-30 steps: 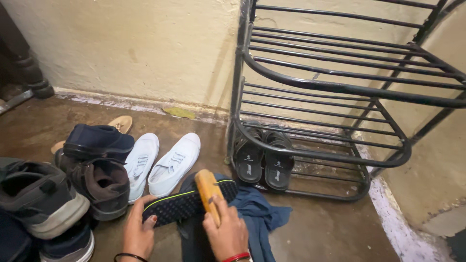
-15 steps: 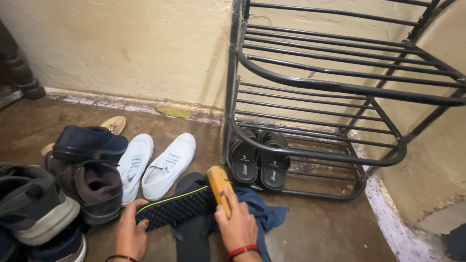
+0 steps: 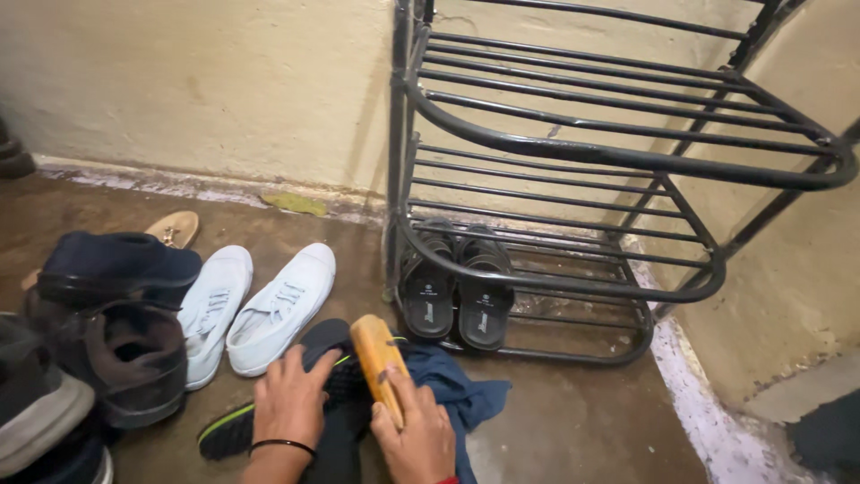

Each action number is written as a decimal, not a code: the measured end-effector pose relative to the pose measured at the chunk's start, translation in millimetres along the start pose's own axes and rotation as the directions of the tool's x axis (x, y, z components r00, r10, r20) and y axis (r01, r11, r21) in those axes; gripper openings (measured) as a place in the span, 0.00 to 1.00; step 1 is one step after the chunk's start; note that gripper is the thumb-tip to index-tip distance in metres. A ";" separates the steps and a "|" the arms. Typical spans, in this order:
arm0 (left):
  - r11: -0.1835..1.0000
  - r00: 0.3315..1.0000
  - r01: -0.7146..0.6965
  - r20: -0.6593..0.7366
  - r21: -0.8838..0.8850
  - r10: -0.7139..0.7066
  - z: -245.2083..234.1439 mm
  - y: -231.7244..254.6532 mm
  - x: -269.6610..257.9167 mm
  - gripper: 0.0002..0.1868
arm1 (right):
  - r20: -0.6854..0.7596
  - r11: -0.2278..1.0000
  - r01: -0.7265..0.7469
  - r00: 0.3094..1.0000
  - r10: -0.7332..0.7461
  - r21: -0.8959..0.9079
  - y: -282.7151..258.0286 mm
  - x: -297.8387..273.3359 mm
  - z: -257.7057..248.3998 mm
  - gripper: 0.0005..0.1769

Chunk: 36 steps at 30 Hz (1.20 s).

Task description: The person scrubs the soles and uppers of several pairs of shoes and sandals using a brush and a cloth. The person places the cleaned footwear onto a metal shoe rack.

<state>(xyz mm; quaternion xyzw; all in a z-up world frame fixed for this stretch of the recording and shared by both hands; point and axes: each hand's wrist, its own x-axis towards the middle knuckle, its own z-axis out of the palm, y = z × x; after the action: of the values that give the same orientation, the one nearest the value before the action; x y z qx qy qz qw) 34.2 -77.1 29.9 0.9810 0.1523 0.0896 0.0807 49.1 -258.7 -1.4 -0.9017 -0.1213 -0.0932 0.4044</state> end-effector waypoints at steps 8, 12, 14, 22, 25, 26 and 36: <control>0.966 0.966 0.233 0.142 -0.113 -0.216 14.4 5.0 -6.7 0.26 | 0.032 0.879 -0.440 0.896 0.443 0.185 13.9 16.6 -16.7 0.28; 0.964 0.979 0.199 0.069 -0.175 -0.190 26.4 -6.7 -7.3 0.28 | -0.059 0.975 -0.094 0.992 0.108 0.202 13.2 9.0 -12.4 0.29; 0.967 0.977 0.206 0.087 -0.146 -0.195 34.1 -9.0 -5.8 0.28 | 0.110 0.998 -0.070 0.991 0.070 -0.001 10.5 1.8 -3.4 0.35; 0.918 0.959 0.282 0.107 -0.278 -0.262 44.3 -25.5 -6.9 0.28 | -0.023 0.889 -0.344 0.930 0.368 0.302 35.3 31.5 8.0 0.25; 0.875 0.973 0.132 -0.108 -0.466 -0.205 32.1 -30.8 -2.1 0.30 | 0.196 0.548 -0.448 0.868 0.457 0.706 26.5 47.2 2.4 0.24; 0.874 0.962 0.010 -0.233 -0.485 -0.140 25.2 -30.9 0.9 0.31 | 0.288 0.369 -0.461 0.853 0.436 0.807 18.9 52.9 -0.9 0.25; 0.734 0.850 -0.234 -0.501 -0.637 -0.164 -60.5 -18.1 16.1 0.31 | 0.102 0.444 -0.068 0.993 -0.054 0.894 -75.5 59.8 -31.8 0.24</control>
<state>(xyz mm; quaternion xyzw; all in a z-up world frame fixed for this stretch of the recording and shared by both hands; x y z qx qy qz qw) 32.0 -47.1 87.7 0.8224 0.1058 0.4050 0.3854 81.6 -225.4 88.7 -0.5569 -0.1718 0.0386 0.8117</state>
